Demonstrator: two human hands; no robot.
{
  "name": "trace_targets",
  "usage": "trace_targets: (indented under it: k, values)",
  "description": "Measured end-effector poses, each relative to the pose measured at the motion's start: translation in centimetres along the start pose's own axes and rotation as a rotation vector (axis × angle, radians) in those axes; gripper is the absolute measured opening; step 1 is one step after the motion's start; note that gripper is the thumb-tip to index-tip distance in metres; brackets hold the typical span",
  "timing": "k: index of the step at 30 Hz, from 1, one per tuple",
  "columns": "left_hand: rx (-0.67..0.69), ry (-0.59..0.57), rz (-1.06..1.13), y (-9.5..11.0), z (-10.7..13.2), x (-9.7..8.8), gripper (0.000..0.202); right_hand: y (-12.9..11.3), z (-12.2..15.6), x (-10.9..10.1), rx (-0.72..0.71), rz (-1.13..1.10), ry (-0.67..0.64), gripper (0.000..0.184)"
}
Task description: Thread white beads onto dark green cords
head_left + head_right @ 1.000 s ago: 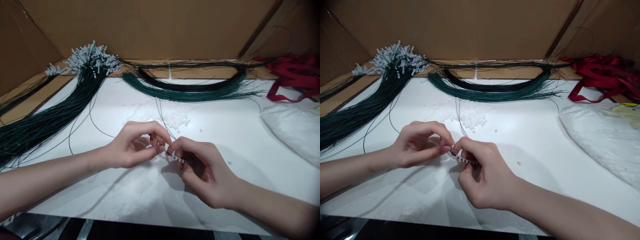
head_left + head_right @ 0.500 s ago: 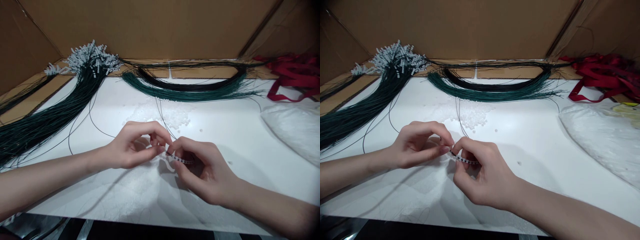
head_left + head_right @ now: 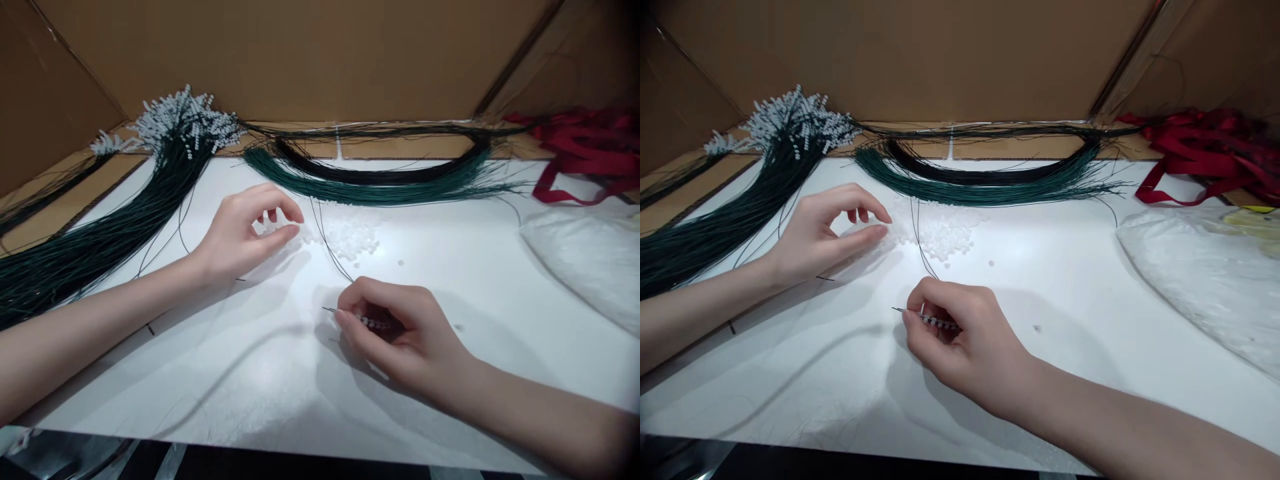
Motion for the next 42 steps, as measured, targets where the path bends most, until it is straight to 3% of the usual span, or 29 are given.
trace_targets:
  k: [9,14,23,42]
  values:
    - [0.054,-0.138,-0.138,-0.2,0.0,1.8,0.006,-0.1,0.1,0.0,0.007,0.01,-0.014,0.015]
    - [0.018,-0.148,-0.201,-0.3,-0.2,2.2,0.004,-0.1,0.0,0.1,-0.005,0.015,-0.017,0.014]
    - [0.156,-0.097,-0.076,1.9,0.5,1.9,0.014,-0.2,0.0,0.1,0.002,0.022,-0.016,0.014]
    - [0.061,-0.158,-0.292,-0.1,0.1,2.5,0.005,-0.1,-0.1,0.1,0.007,0.029,-0.03,0.013]
Point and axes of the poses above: each hand's wrist, its own z-axis away from the middle knuckle, its own x-axis out of the palm, y = z × x, the point moved 5 cm from there along -z, towards the middle knuckle, and after that the axes turned 6 degrees about z, right-handed, at the moved point
